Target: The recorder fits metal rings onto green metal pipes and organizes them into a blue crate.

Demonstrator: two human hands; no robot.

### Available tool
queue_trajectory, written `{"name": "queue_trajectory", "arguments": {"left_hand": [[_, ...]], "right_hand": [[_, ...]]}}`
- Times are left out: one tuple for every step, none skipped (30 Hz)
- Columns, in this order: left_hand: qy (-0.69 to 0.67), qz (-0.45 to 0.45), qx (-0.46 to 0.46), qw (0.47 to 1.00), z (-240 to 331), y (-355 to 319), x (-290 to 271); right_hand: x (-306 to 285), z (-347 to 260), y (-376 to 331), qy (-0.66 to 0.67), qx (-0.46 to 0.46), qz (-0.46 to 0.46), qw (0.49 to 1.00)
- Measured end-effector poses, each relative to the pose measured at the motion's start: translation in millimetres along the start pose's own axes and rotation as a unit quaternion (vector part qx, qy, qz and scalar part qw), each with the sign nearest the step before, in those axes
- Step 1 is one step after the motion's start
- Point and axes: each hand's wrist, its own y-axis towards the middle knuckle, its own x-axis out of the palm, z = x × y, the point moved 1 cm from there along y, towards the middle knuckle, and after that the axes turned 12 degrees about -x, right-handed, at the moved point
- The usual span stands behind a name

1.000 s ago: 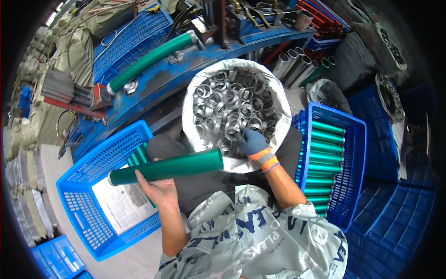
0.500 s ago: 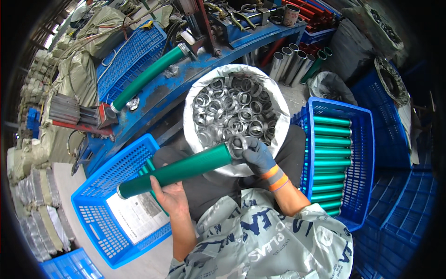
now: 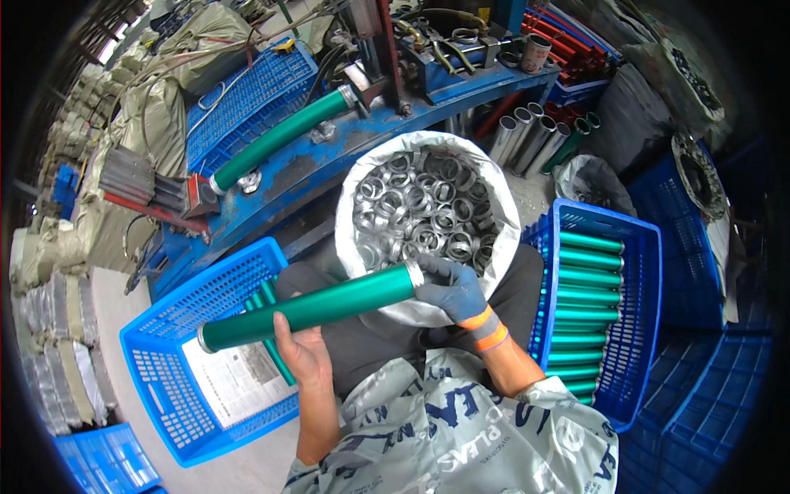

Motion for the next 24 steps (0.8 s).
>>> {"name": "queue_trajectory", "arguments": {"left_hand": [[0.001,0.004,0.0,1.0,-1.7,1.6,-4.1],[0.008,0.003,0.009,1.0,-3.2,6.6,-4.7],[0.015,0.001,0.018,1.0,-3.0,9.6,-5.4],[0.019,0.003,0.024,1.0,-3.8,9.3,-6.1],[0.021,0.003,0.025,0.999,-0.2,11.4,-8.5],[-0.001,0.009,0.022,1.0,3.3,13.8,-12.3],[-0.024,0.014,0.018,0.999,7.1,16.0,-16.3],[-0.024,0.011,0.024,0.999,10.2,19.7,-17.0],[-0.049,0.02,0.005,0.999,10.4,21.2,-17.7],[-0.074,0.03,-0.014,0.997,11.3,23.9,-18.8],[-0.076,0.028,-0.009,0.997,13.5,25.7,-17.1],[-0.086,0.031,-0.01,0.996,15.6,27.7,-16.0],[-0.096,0.034,-0.011,0.995,19.6,30.7,-16.7],[-0.101,0.038,-0.008,0.994,24.0,31.6,-18.0],[-0.097,0.031,0.003,0.995,29.3,34.1,-19.8],[-0.093,0.025,0.014,0.995,34.7,36.8,-21.9],[-0.089,0.017,0.022,0.996,38.8,39.3,-23.6],[-0.095,0.023,0.022,0.995,41.8,40.2,-26.4],[-0.097,0.018,0.024,0.995,44.3,40.4,-29.3],[-0.097,0.014,0.026,0.995,46.6,41.7,-33.0],[-0.103,0.019,0.026,0.994,47.5,43.0,-37.9],[-0.096,0.014,0.031,0.995,48.0,43.9,-42.7],[-0.088,0.01,0.035,0.995,49.8,44.4,-46.1],[-0.092,0.014,0.035,0.995,51.8,44.6,-49.4]], "right_hand": [[4.5,-6.5,1.3,-0.025,0.01,0.0,1.0],[3.0,-0.4,7.1,-0.051,0.006,0.005,0.999],[2.5,4.5,9.4,-0.05,0.007,0.005,0.999],[2.1,9.1,11.9,-0.055,0.011,0.014,0.998],[6.8,6.8,17.2,-0.059,0.015,0.021,0.998],[11.2,3.4,22.5,-0.068,0.03,-0.002,0.997],[16.0,-1.8,23.4,-0.066,0.028,-0.003,0.997],[25.8,-15.2,29.0,-0.015,0.03,-0.034,0.999],[33.5,-23.1,35.4,0.036,0.033,-0.067,0.997],[34.9,-20.7,42.2,-0.022,0.019,-0.08,0.996],[41.0,-22.7,46.1,-0.023,0.016,-0.085,0.996],[48.2,-25.0,49.8,-0.014,-0.011,-0.09,0.996],[55.2,-27.4,54.5,-0.005,-0.036,-0.094,0.995],[60.4,-33.4,59.8,-0.013,-0.006,-0.097,0.995],[65.2,-32.1,65.0,-0.016,-0.002,-0.104,0.994],[69.8,-29.6,69.5,0.017,0.004,-0.091,0.996],[73.4,-27.4,72.8,0.047,0.011,-0.074,0.996],[76.8,-25.9,75.2,0.015,-0.001,-0.073,0.997],[81.2,-24.0,75.9,0.009,0.004,-0.077,0.997],[88.9,-24.6,77.0,0.071,-0.017,-0.082,0.994],[94.3,-24.4,77.7,0.133,-0.036,-0.087,0.987],[96.4,-21.7,78.7,0.128,-0.032,-0.09,0.987],[98.2,-18.9,79.6,0.094,-0.043,-0.095,0.99],[99.1,-17.3,79.9,0.059,-0.056,-0.099,0.992]]}}
